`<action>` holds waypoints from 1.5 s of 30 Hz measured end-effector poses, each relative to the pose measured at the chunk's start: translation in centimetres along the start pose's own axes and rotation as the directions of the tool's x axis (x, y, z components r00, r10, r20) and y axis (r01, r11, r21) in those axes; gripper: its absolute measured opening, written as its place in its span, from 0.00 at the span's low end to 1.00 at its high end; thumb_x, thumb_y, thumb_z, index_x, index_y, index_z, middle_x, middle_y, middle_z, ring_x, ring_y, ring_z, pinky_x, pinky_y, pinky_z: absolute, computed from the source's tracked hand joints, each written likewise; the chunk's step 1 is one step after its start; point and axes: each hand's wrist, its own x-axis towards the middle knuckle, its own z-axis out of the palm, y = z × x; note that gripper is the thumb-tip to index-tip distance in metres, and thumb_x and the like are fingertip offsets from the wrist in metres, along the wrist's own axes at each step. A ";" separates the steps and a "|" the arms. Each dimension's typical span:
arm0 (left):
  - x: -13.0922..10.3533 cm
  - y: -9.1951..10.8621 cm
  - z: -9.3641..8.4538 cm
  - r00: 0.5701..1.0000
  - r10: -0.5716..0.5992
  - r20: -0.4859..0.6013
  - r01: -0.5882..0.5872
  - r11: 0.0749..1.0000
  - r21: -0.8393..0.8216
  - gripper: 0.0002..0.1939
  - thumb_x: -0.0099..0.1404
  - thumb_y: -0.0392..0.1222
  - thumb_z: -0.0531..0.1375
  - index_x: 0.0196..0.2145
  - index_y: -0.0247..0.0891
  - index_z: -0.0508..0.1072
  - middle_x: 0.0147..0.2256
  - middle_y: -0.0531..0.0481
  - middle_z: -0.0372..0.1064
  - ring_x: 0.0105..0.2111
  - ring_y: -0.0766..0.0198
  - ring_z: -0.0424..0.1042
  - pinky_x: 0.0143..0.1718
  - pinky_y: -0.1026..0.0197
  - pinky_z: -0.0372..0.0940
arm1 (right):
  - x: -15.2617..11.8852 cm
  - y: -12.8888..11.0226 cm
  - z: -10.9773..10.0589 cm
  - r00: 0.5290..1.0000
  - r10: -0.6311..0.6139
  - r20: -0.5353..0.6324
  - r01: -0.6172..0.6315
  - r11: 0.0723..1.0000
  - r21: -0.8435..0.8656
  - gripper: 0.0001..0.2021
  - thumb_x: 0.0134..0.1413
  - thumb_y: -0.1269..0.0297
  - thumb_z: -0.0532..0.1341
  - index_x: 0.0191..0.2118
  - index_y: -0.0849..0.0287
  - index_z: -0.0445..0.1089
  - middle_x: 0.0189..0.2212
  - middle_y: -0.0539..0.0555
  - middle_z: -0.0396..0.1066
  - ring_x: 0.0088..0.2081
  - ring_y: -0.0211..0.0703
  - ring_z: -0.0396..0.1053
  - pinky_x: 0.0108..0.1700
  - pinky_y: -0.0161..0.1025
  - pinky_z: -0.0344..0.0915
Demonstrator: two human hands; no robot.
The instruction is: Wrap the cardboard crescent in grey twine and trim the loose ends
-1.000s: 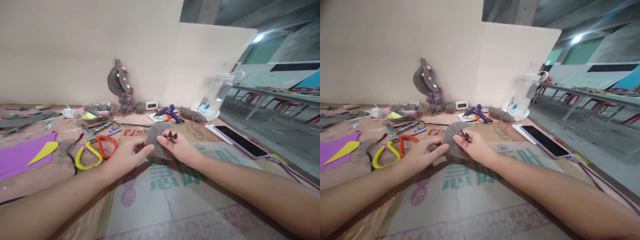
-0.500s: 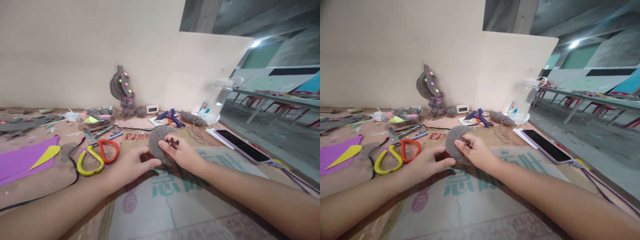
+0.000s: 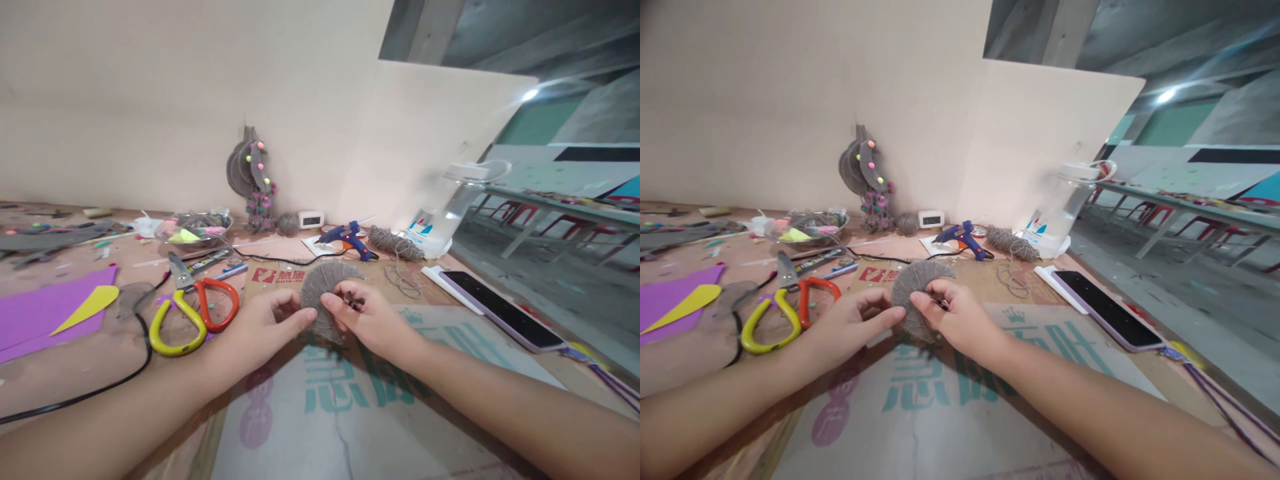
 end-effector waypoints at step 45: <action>-0.5 0.7 -1.1 0.785 0.606 -0.128 -0.443 0.695 0.567 0.04 0.62 0.38 0.59 0.35 0.40 0.74 0.36 0.49 0.71 0.40 0.63 0.68 0.43 0.60 0.63 | -0.9 0.2 0.4 0.970 -0.239 -0.044 0.221 0.942 -0.253 0.15 0.55 0.56 0.53 0.21 0.58 0.57 0.17 0.45 0.51 0.21 0.32 0.49 0.23 0.32 0.48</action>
